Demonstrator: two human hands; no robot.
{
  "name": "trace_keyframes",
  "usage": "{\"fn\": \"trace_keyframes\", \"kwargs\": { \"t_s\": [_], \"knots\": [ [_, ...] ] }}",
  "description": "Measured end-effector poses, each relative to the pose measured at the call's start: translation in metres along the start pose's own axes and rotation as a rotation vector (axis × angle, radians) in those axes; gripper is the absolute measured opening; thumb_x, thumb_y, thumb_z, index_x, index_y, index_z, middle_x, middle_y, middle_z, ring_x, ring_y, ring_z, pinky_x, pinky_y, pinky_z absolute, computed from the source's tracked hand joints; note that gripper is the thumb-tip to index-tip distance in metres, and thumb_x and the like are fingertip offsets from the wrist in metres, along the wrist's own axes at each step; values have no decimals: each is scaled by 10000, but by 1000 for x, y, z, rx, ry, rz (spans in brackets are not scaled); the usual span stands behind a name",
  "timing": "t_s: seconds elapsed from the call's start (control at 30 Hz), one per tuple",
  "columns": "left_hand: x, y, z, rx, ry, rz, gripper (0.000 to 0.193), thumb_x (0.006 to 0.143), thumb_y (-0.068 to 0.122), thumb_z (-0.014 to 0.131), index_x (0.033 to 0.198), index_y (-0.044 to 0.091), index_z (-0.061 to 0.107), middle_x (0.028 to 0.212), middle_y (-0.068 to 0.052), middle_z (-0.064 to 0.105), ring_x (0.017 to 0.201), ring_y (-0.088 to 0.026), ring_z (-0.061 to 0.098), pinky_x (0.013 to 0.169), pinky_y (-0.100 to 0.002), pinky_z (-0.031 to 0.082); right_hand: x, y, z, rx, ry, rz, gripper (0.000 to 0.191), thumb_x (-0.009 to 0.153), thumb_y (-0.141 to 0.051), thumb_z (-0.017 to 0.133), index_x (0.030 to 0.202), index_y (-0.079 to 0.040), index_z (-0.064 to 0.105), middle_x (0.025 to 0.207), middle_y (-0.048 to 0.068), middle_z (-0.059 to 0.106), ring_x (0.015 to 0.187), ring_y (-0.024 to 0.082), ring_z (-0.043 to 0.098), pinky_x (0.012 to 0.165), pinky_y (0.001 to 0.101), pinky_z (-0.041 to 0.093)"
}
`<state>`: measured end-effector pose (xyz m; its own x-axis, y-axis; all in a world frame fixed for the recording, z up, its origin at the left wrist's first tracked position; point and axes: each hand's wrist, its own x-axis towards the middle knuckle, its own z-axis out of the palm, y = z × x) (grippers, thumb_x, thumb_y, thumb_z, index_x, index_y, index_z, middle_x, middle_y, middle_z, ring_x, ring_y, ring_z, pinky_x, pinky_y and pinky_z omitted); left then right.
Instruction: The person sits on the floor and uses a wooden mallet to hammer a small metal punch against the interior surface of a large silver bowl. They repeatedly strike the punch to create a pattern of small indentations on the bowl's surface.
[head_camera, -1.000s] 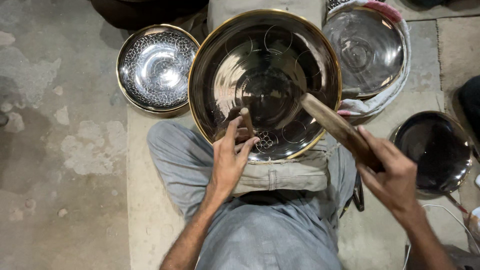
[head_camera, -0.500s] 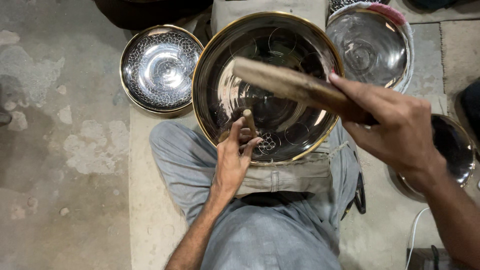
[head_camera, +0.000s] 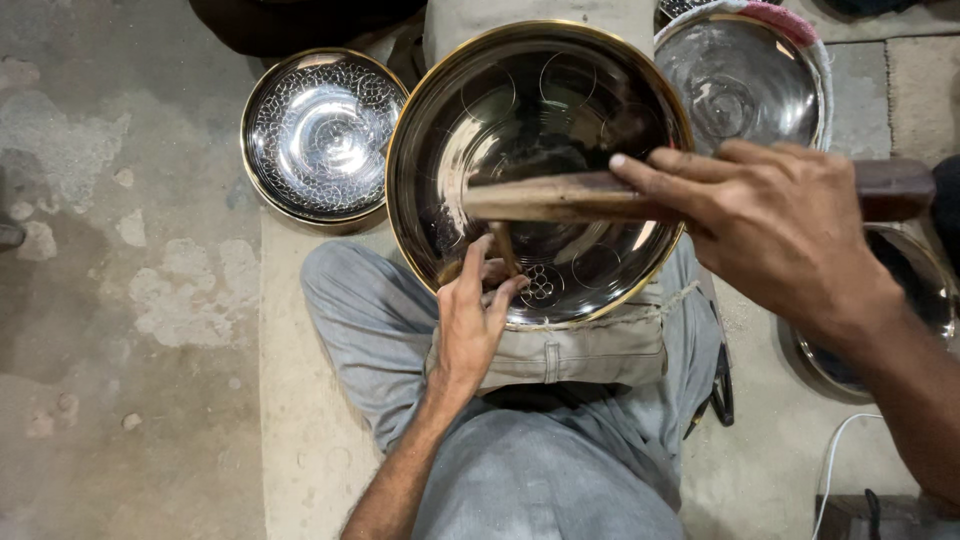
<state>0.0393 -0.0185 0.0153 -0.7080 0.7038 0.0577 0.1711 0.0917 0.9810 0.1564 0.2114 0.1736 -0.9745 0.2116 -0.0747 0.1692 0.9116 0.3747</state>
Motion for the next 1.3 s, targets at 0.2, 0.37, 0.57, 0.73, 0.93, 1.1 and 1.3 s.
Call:
{"fn": "trace_keyframes", "kwargs": {
  "t_s": [0.2, 0.37, 0.57, 0.73, 0.93, 1.1, 1.3],
  "knots": [
    [-3, -2, 4, -84, 20, -3, 529, 959, -50, 624, 1455, 24, 455, 1128, -149, 750, 1005, -225, 788, 789, -329, 685, 0, 1, -5, 53, 12, -44, 548, 955, -196, 685, 1436, -450, 618, 1289, -44, 743, 768, 104, 707, 615, 285, 587],
    [-3, 1, 5, 35, 77, 27, 517, 919, -3, 727, 1381, 7, 496, 975, -147, 785, 879, -221, 791, 732, -339, 607, -2, 0, -6, 369, -23, 113, 477, 969, -267, 682, 1431, -373, 622, 1269, 19, 729, 702, 146, 692, 462, 299, 531],
    [-4, 5, 4, 42, 83, -48, 475, 916, 50, 763, 1322, 13, 519, 956, -145, 767, 857, -214, 787, 697, -337, 636, -3, -4, -5, 391, 138, 50, 568, 931, -252, 661, 1488, -342, 588, 1235, 18, 750, 769, 153, 716, 585, 275, 558],
    [-3, 6, 3, -9, 73, -68, 517, 919, 62, 709, 1375, 2, 473, 1013, -135, 738, 909, -192, 789, 700, -301, 683, -7, -3, -6, 87, 114, -38, 479, 1009, -205, 627, 1447, -398, 608, 1243, -3, 760, 801, 146, 743, 534, 262, 561],
    [4, 6, -2, 43, 22, -54, 519, 890, 107, 780, 1329, 29, 516, 942, -125, 776, 830, -208, 798, 671, -312, 668, -22, 6, -4, 154, 97, -41, 392, 1001, -232, 656, 1370, -363, 657, 1222, 8, 768, 809, 168, 743, 490, 248, 546],
    [27, 3, -8, 33, -260, 77, 505, 921, 137, 765, 1354, 81, 511, 998, -118, 787, 873, -195, 791, 720, -308, 654, -56, 0, 14, 482, -4, 229, 534, 904, -268, 759, 1395, -108, 624, 1100, 106, 774, 780, 204, 750, 700, 356, 613],
    [59, 1, -10, 117, -667, 269, 540, 873, 110, 763, 1386, 103, 594, 1020, -100, 784, 893, -207, 775, 806, -358, 603, -97, -28, 55, 813, 182, 467, 557, 886, -259, 832, 1325, -24, 581, 1043, 173, 768, 827, 244, 765, 729, 352, 612]
  ]
}}
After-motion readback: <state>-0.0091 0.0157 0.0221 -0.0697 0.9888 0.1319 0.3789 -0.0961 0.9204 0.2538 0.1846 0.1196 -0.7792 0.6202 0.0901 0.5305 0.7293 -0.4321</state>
